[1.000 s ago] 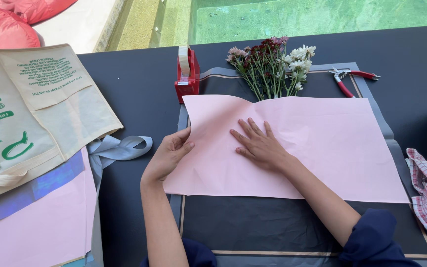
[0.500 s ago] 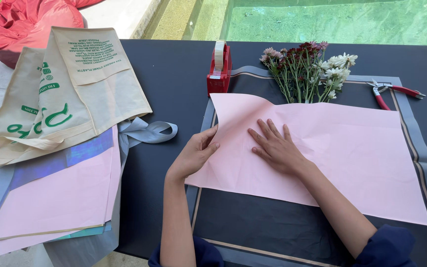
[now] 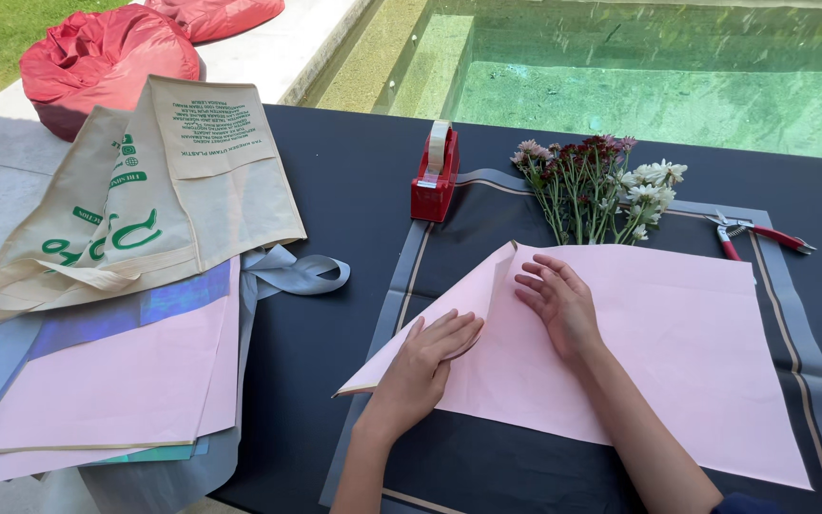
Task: The person folds sheets of pink and iridescent paper around a bunch of flowers on a table. They use shears to trim the paper while arranging the bouquet.
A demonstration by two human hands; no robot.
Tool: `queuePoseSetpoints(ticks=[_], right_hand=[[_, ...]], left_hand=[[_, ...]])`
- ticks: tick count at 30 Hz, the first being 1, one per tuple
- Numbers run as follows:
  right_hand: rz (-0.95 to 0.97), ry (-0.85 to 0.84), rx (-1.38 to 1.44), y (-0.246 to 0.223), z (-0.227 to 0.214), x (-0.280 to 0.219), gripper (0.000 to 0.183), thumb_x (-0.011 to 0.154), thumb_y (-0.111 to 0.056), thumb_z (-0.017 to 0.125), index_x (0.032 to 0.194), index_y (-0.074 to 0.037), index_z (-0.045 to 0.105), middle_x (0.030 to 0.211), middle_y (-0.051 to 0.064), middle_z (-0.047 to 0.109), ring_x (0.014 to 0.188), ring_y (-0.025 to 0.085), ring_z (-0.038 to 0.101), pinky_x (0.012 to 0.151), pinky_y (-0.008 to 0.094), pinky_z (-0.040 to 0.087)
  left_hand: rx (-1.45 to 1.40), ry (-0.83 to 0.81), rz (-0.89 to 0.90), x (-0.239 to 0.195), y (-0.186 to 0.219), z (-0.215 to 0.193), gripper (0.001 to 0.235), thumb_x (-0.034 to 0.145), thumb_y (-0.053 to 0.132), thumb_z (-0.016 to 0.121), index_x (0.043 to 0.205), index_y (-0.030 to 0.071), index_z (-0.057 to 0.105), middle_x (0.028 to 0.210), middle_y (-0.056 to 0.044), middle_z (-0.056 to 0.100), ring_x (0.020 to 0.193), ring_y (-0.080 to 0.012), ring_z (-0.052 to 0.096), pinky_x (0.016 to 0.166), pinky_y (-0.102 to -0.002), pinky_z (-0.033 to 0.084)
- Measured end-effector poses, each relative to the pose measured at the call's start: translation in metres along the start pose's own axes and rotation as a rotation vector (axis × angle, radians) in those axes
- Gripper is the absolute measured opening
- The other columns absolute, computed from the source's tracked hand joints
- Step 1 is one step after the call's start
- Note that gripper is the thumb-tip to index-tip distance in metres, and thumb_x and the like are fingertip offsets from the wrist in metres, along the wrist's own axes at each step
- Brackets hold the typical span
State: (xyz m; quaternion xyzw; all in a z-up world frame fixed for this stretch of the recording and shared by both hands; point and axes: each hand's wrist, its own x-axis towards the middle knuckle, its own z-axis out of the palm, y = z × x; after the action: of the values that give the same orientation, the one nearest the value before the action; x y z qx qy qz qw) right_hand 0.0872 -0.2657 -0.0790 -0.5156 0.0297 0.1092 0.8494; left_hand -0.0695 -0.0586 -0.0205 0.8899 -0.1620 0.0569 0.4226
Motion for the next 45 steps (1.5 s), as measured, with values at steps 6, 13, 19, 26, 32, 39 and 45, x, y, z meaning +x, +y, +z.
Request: queuePoseSetpoints(ticks=[6,13,19,26,32,39,45], right_hand=[[0.176,-0.075,0.213,0.021,-0.046,0.038,0.051,0.096,-0.038,0.052,0.142,-0.015,0.052,0.13,0.015,0.062,0.108,0.025,0.062,0.088,0.038,0.05],[0.145,-0.062,0.08,-0.026,-0.012,0.001,0.069,0.081,-0.014,0.066,0.146,-0.014,0.043,0.132,0.014,0.063,0.096,0.017,0.066,0.078,0.028,0.053],[0.187,-0.134,-0.216,-0.027,-0.02,0.005,0.088,0.077,-0.006,0.07,0.156,-0.018,0.033,0.127,0.013,0.061,0.095,0.021,0.065,0.07,0.033,0.054],[0.088,-0.049,-0.225,-0.019,-0.017,0.009,0.072,0.08,0.005,0.068,0.146,-0.013,0.046,0.101,0.009,0.065,0.074,0.012,0.059,0.054,0.021,0.043],[0.074,0.061,-0.191,-0.009,-0.018,0.016,0.061,0.083,0.004,0.07,0.138,-0.011,0.051,0.098,0.011,0.068,0.08,0.018,0.066,0.067,0.029,0.054],[0.046,0.069,-0.432,-0.009,-0.018,0.012,0.05,0.086,0.005,0.064,0.133,-0.01,0.056,0.093,0.008,0.066,0.08,0.016,0.062,0.069,0.029,0.05],[-0.132,0.023,-0.808,0.005,-0.041,0.029,0.053,0.09,0.007,0.062,0.138,-0.014,0.054,0.104,0.015,0.069,0.094,0.026,0.072,0.077,0.036,0.058]], left_hand=[[0.269,-0.072,0.144,-0.007,0.0,0.044,0.062,0.09,-0.015,0.041,0.146,0.009,0.05,0.153,-0.014,0.048,0.147,-0.0347,0.034,0.119,-0.059,0.014],[0.296,-0.061,0.164,-0.004,0.006,0.052,0.067,0.082,-0.02,0.045,0.141,0.011,0.055,0.147,-0.014,0.054,0.143,-0.0354,0.039,0.116,-0.065,0.014],[0.4,0.111,0.232,-0.005,0.015,0.04,0.056,0.085,-0.017,0.053,0.134,0.009,0.061,0.142,-0.015,0.059,0.14,-0.0349,0.046,0.117,-0.065,0.017],[0.003,0.114,0.564,-0.019,0.063,0.046,0.021,0.088,-0.012,0.057,0.095,0.003,0.07,0.095,-0.01,0.071,0.088,-0.0276,0.067,0.085,-0.042,0.053],[0.266,-0.092,0.189,-0.003,0.007,0.072,0.022,0.097,0.01,0.055,0.117,0.007,0.065,0.133,-0.015,0.061,0.126,-0.0361,0.053,0.1,-0.049,0.044],[0.184,-0.242,-0.47,-0.004,-0.04,0.084,0.078,0.088,0.069,0.043,0.153,0.027,0.038,0.162,0.005,0.033,0.151,-0.0257,0.021,0.124,-0.042,0.009],[0.256,-0.121,-0.392,-0.023,-0.039,0.082,0.063,0.092,0.056,0.05,0.144,0.019,0.047,0.143,-0.002,0.045,0.135,-0.0284,0.038,0.111,-0.043,0.026]])
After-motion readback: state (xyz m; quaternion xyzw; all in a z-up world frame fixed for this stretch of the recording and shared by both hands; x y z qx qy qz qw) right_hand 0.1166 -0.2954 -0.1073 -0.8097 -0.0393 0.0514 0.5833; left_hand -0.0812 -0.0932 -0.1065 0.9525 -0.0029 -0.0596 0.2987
